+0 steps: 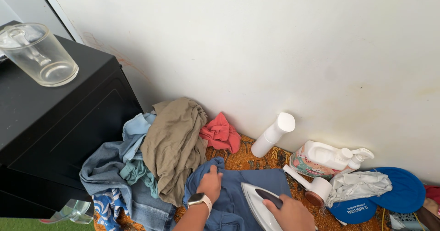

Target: Iron a blue piece of clothing on a flat surface.

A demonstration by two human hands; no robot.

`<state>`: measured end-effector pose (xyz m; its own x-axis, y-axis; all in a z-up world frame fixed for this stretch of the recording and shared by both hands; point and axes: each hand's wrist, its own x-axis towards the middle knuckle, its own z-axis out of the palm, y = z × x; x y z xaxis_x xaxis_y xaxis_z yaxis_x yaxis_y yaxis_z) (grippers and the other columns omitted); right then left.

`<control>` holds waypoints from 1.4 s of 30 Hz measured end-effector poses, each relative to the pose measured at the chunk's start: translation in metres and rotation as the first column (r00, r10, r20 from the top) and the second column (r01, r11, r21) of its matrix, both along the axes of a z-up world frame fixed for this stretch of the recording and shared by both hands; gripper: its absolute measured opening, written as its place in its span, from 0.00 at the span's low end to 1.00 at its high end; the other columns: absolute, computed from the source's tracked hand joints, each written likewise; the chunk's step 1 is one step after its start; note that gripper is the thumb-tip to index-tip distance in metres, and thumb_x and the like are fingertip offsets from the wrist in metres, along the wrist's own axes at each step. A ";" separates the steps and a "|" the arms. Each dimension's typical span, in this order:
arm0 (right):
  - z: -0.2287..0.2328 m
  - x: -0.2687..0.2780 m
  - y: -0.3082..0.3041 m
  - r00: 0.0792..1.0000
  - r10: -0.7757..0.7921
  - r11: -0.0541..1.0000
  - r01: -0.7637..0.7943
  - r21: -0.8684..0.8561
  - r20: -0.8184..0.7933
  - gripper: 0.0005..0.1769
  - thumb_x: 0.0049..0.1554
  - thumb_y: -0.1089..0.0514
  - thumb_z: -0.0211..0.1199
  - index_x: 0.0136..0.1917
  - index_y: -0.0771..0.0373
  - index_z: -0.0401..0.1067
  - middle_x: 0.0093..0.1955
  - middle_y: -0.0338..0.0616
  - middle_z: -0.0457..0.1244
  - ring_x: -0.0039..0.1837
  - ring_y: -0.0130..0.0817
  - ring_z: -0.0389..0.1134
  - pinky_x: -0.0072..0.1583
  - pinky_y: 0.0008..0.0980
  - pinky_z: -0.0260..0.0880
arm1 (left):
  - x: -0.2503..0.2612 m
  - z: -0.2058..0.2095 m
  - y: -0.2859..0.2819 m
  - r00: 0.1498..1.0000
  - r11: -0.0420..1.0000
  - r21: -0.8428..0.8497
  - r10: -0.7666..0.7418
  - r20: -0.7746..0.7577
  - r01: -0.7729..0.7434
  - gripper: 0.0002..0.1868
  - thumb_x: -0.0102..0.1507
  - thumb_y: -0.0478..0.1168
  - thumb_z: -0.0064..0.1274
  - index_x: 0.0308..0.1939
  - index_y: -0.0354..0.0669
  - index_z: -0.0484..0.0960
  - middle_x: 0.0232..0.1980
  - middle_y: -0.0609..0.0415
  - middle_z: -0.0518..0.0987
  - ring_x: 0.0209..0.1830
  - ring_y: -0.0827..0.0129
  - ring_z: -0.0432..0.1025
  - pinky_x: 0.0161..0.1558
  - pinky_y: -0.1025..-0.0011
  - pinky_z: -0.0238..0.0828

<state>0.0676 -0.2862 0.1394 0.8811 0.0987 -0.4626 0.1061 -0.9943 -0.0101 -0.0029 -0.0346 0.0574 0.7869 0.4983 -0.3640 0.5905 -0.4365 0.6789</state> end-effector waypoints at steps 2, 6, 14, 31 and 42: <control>0.002 0.007 0.000 0.996 0.090 0.996 -0.090 -0.004 0.023 0.41 0.49 0.17 0.55 0.57 0.49 0.77 0.51 0.48 0.72 0.58 0.45 0.75 0.59 0.46 0.76 | 0.001 0.005 0.003 0.999 0.999 0.025 -0.034 -0.038 0.035 0.22 0.68 0.49 0.51 0.61 0.42 0.68 0.50 0.33 0.80 0.55 0.39 0.74 0.56 0.48 0.71; 0.027 0.015 0.004 0.993 0.111 0.994 -0.112 0.019 0.051 0.40 0.50 0.18 0.53 0.55 0.49 0.78 0.49 0.48 0.73 0.56 0.46 0.76 0.58 0.46 0.76 | 0.011 -0.017 0.010 0.992 0.992 0.109 -0.047 -0.118 0.060 0.20 0.67 0.45 0.53 0.59 0.43 0.71 0.51 0.36 0.81 0.56 0.42 0.76 0.57 0.50 0.73; 0.013 0.037 -0.004 0.997 0.034 0.996 -0.039 0.079 0.072 0.40 0.51 0.20 0.55 0.55 0.53 0.79 0.46 0.50 0.74 0.52 0.48 0.77 0.55 0.47 0.77 | 0.010 -0.019 0.031 0.975 0.963 0.156 -0.209 -0.069 0.218 0.19 0.68 0.45 0.51 0.59 0.39 0.71 0.50 0.35 0.81 0.54 0.41 0.76 0.55 0.50 0.73; 0.040 0.018 0.057 0.998 -0.057 0.994 0.055 0.094 0.017 0.37 0.51 0.21 0.55 0.51 0.53 0.80 0.47 0.49 0.73 0.54 0.49 0.75 0.55 0.48 0.75 | 0.011 -0.017 0.013 0.938 0.954 0.153 -0.284 0.201 0.256 0.17 0.60 0.38 0.54 0.53 0.42 0.78 0.59 0.49 0.80 0.64 0.52 0.68 0.62 0.50 0.62; 0.022 0.006 0.040 0.991 0.114 0.991 -0.118 0.056 0.065 0.38 0.50 0.20 0.56 0.51 0.54 0.78 0.46 0.53 0.72 0.54 0.50 0.75 0.56 0.47 0.75 | 0.026 0.000 0.007 0.998 0.994 -0.093 -0.056 0.025 0.058 0.19 0.68 0.41 0.53 0.61 0.38 0.74 0.54 0.32 0.80 0.60 0.42 0.73 0.63 0.53 0.70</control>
<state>0.0738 -0.2464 0.1612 0.8886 0.2274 -0.3984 0.2227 -0.9731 -0.0589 0.0233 -0.0273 0.0570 0.8213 0.4172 -0.3890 0.5509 -0.4028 0.7309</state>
